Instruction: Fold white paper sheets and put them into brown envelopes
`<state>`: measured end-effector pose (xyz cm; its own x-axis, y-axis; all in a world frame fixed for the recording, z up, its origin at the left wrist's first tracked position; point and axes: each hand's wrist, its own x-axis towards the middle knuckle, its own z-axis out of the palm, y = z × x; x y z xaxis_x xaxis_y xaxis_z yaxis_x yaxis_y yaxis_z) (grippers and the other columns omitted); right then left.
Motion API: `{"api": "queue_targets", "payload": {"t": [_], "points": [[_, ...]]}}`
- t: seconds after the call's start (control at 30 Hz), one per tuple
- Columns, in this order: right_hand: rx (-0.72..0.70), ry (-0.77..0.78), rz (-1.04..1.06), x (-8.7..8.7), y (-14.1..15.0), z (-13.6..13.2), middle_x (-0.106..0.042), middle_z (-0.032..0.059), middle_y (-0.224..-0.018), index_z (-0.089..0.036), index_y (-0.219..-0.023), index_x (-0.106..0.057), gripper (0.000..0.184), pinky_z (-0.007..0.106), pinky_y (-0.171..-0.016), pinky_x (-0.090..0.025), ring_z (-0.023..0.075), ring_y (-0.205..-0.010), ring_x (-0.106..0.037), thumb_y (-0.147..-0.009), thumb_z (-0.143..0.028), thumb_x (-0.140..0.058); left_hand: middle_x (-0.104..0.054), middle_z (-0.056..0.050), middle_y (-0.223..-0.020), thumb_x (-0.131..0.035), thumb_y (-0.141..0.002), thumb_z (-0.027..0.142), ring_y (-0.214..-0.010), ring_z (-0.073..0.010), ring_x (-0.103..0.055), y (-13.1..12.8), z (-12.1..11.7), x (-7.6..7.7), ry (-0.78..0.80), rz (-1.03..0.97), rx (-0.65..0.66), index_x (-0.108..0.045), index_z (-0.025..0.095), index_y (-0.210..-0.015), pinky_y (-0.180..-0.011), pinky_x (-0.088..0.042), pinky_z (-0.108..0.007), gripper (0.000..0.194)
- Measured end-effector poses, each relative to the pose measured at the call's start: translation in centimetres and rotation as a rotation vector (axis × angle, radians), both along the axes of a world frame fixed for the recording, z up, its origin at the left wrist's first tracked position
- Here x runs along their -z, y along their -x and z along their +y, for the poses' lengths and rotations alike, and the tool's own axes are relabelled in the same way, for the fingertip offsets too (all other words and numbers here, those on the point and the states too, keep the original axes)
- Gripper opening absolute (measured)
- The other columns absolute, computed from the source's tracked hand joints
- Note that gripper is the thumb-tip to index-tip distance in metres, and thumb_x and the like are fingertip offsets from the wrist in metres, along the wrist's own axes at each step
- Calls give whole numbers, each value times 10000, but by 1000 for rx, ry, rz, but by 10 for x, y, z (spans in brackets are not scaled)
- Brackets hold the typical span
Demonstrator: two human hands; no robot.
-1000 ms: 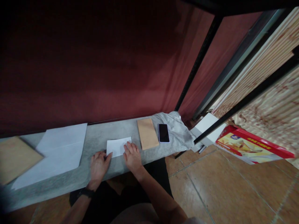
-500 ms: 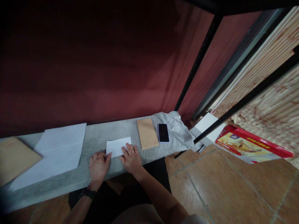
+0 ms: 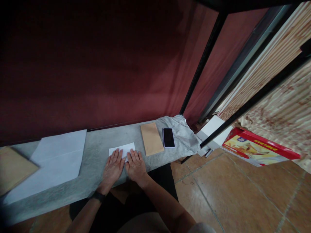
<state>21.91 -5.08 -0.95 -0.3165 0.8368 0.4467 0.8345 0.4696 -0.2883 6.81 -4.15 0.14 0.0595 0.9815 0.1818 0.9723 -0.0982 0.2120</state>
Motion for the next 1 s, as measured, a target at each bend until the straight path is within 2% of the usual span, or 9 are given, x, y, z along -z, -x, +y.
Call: {"api": "queue_targets", "payload": {"t": [0.17, 0.23, 0.33, 0.4, 0.53, 0.63, 0.73, 0.87, 1.0], "points": [[74, 58, 36, -2, 7, 2, -449, 178, -1534, -47, -1482, -460, 530, 466, -1222, -280, 263, -1460, -385, -1049, -350, -420, -330, -212, -1611, -278, -998, 392, -1514, -314, -271, 8, -1, 2, -10, 29, -53, -361, 31, -1528, -1224, -218, -498, 647], [83, 100, 50, -6, 15, 8, -457, 159, -1534, -70, -1478, -475, 526, 466, -1231, -262, 255, -1465, -378, -1056, -375, -405, -314, -203, -1620, -285, -991, 350, -1520, -311, -257, 8, -1, 2, 8, 42, -51, -364, 38, -1529, -1227, -213, -494, 626], [-2, 142, 37, -10, 29, 22, -436, 96, -1561, -152, -1489, -479, 503, 435, -1237, -257, 224, -1472, -368, -1066, -407, -386, -307, -170, -1632, -287, -968, 249, -1527, -289, -245, 8, -1, 2, 48, 51, -44, -391, 65, -1522, -1235, -198, -471, 594], [-25, 154, 21, -8, 33, 30, -418, 89, -1573, -164, -1493, -474, 513, 422, -1235, -260, 219, -1476, -360, -1065, -433, -388, -320, -164, -1628, -288, -960, 229, -1529, -275, -244, 8, 0, 2, 63, 39, -54, -398, 71, -1520, -1237, -196, -463, 592], [12, 129, 2, 0, 23, 37, -385, 132, -1586, -116, -1501, -449, 587, 439, -1234, -246, 245, -1491, -327, -1050, -490, -412, -323, -188, -1622, -277, -984, 311, -1527, -287, -246, 6, 0, 0, 40, -2, -85, -369, 60, -1531, -1232, -208, -493, 609], [30, 93, -6, 5, 11, 37, -389, 142, -1582, -98, -1509, -434, 586, 446, -1233, -242, 251, -1491, -326, -1051, -463, -417, -330, -205, -1614, -255, -995, 364, -1520, -301, -260, 8, -4, -2, -7, -25, -149, -335, 37, -1541, -1232, -204, -503, 640], [50, 82, -6, 5, 4, 37, -409, 149, -1570, -93, -1525, -405, 590, 449, -1227, -246, 255, -1475, -355, -1044, -432, -436, -346, -219, -1603, -227, -1003, 391, -1516, -312, -266, 14, -10, -4, -44, -23, -180, -315, 7, -1540, -1236, -193, -506, 666], [71, 94, 0, 4, 5, 37, -425, 155, -1560, -89, -1533, -390, 614, 450, -1220, -248, 271, -1457, -383, -1028, -430, -466, -386, -193, -1590, -219, -1007, 399, -1514, -310, -270, 19, -14, -8, -21, -28, -230, -324, 38, -1546, -1235, -192, -517, 657], [65, 128, 8, 2, 5, 36, -394, 152, -1577, -88, -1538, -382, 622, 454, -1226, -228, 276, -1467, -366, -1028, -436, -454, -360, -213, -1597, -238, -1004, 394, -1525, -329, -237, 6, -13, -14, -45, -49, -263, -344, 31, -1534, -1231, -174, -559, 652]]}}
